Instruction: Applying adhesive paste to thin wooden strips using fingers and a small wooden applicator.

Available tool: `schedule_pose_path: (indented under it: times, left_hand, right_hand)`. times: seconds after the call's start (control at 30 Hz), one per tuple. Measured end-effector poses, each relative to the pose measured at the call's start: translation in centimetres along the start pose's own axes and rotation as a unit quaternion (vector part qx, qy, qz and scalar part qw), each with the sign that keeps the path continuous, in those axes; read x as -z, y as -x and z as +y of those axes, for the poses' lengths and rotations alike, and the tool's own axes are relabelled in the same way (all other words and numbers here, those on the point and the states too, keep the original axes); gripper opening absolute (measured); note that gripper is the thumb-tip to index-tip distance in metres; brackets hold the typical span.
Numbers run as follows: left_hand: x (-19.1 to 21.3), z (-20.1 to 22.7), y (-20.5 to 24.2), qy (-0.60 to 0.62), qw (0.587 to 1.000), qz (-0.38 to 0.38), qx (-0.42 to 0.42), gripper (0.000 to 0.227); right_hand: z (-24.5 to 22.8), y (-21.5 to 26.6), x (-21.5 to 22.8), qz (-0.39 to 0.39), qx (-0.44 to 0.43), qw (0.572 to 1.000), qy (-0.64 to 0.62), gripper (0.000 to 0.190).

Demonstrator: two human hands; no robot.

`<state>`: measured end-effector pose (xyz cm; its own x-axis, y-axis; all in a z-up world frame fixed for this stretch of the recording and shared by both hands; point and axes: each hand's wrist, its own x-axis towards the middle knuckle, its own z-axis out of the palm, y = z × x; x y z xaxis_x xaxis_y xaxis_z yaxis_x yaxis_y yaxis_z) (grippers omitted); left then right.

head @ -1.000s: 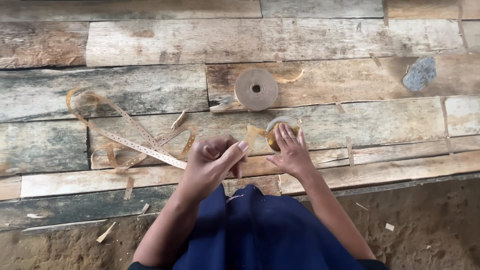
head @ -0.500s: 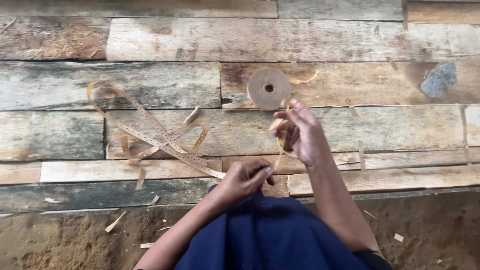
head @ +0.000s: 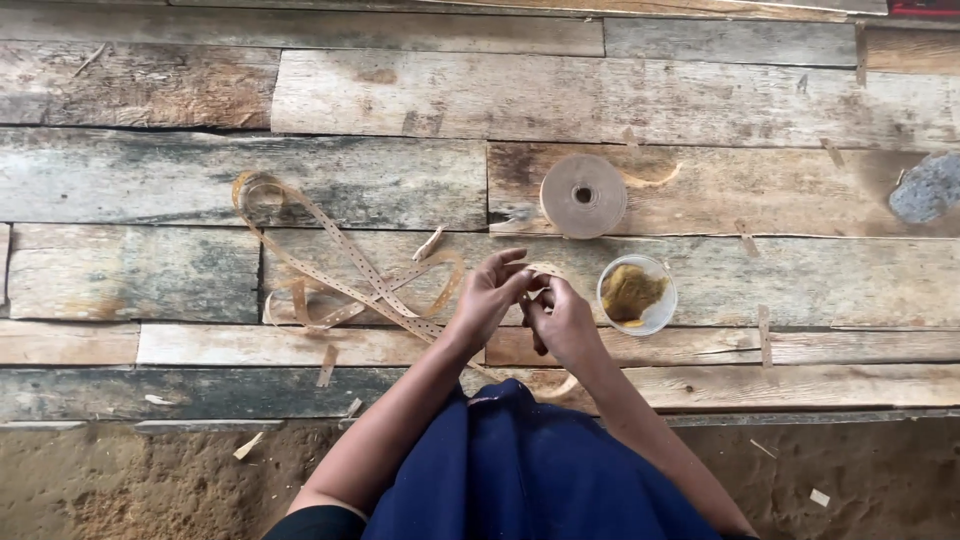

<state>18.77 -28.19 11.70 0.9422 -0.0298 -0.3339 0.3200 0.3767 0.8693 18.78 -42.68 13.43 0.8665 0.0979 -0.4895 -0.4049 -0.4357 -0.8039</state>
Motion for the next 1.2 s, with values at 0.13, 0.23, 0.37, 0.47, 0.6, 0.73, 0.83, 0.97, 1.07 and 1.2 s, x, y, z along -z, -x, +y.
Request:
schedule_pose_path:
  times: [0.13, 0.23, 0.37, 0.47, 0.6, 0.73, 0.83, 0.97, 1.07, 1.2]
  left_hand:
    - [2.9, -2.4, -3.4, -0.08, 0.995, 0.04, 0.044, 0.033]
    - [5.5, -4.2, -6.4, -0.05, 0.994, 0.06, 0.08, 0.03]
    - [7.7, -4.1, -10.1, -0.082, 0.991, 0.095, 0.042, 0.022]
    - [8.0, -1.8, -12.0, -0.106, 0.989, 0.099, 0.014, 0.018]
    - [8.3, 0.8, -15.2, -0.111, 0.989, 0.101, -0.011, 0.018]
    - [9.4, 2.3, -18.8, -0.133, 0.986, 0.096, -0.022, 0.018]
    - [10.1, 1.8, -22.3, -0.202, 0.975, 0.081, -0.051, 0.016]
    - [11.4, 0.4, -26.9, -0.431, 0.896, 0.07, -0.082, 0.016]
    - [11.0, 1.8, -28.0, -0.528, 0.838, 0.079, -0.113, 0.017]
    - [10.9, 1.1, -29.4, -0.569, 0.801, 0.095, -0.157, 0.017]
  right_hand:
    - [0.2, 0.1, -1.2, 0.011, 0.007, 1.0, -0.025, 0.025]
    - [0.3, 0.4, -1.8, -0.006, -0.006, 0.998, -0.068, 0.027]
    - [1.8, -0.3, -3.5, -0.01, -0.017, 0.988, -0.151, 0.025]
    - [2.8, -1.5, -4.7, 0.004, -0.018, 0.983, -0.185, 0.021]
    - [2.8, -3.5, -5.9, 0.018, -0.025, 0.977, -0.21, 0.021]
    - [2.7, -5.7, -7.2, 0.027, -0.044, 0.972, -0.231, 0.02]
    - [2.5, -7.3, -7.9, 0.043, -0.059, 0.967, -0.243, 0.022]
    - [1.5, -9.3, -8.2, 0.058, -0.07, 0.965, -0.246, 0.019]
    - [1.7, -10.9, -8.5, 0.064, -0.071, 0.967, -0.235, 0.017]
    - [2.0, -12.4, -8.6, 0.068, -0.094, 0.967, -0.226, 0.022]
